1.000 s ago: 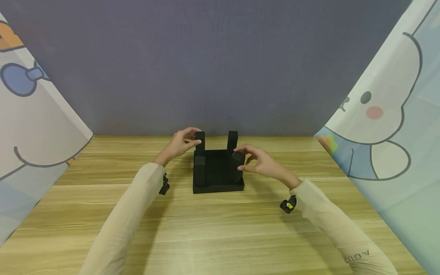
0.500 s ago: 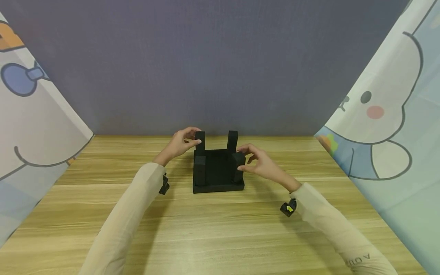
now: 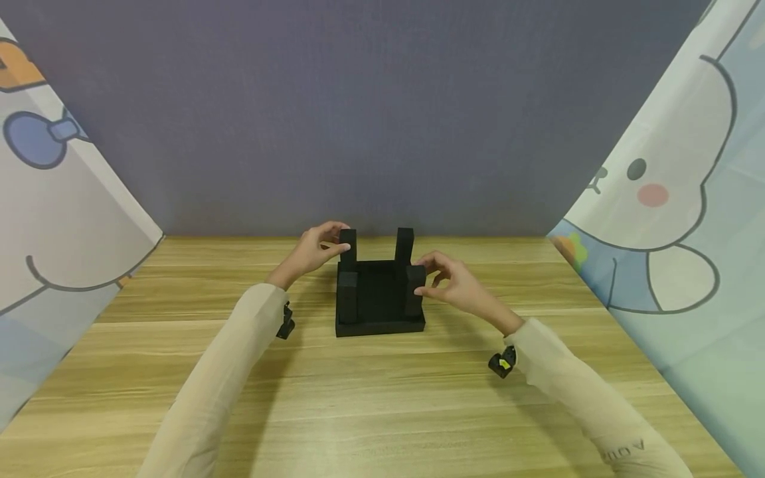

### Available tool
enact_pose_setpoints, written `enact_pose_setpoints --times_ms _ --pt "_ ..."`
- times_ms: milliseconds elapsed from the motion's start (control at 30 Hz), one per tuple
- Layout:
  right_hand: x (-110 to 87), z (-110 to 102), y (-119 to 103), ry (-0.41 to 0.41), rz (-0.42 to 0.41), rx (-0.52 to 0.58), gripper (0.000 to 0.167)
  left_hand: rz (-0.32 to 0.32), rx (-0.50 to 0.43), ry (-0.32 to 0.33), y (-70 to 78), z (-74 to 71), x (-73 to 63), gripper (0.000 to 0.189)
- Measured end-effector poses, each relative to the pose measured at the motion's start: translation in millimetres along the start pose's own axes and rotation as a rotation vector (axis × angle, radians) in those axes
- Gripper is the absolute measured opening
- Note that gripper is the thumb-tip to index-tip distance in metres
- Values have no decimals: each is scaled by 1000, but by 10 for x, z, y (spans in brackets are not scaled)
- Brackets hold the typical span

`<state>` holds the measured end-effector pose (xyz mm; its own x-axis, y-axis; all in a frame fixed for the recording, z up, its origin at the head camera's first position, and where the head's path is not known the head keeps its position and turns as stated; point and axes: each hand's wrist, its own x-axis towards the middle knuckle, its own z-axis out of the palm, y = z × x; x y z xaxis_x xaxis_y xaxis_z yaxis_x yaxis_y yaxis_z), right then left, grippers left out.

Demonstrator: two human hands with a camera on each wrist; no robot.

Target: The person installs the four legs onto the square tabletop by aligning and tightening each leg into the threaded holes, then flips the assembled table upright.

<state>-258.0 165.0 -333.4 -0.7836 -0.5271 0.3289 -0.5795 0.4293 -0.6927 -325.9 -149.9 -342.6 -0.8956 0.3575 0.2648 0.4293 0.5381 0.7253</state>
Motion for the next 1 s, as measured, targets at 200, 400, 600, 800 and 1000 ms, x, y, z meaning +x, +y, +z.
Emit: enact_pose_setpoints --times_ms 200,400,600,800,1000 --pt "-60 71 -106 73 21 -14 43 5 0 1 -7 2 8 41" --pt "-77 7 -321 2 -28 -12 47 10 -1 -3 -28 1 12 41" --pt "-43 -60 -346 -95 -56 -13 49 11 -7 -6 -47 -1 10 41" --pt "-41 -2 -147 -58 -52 -33 48 10 -14 -8 -52 -2 7 41" --pt "-64 96 -30 43 -54 -76 48 11 -10 -4 -41 -6 5 41"
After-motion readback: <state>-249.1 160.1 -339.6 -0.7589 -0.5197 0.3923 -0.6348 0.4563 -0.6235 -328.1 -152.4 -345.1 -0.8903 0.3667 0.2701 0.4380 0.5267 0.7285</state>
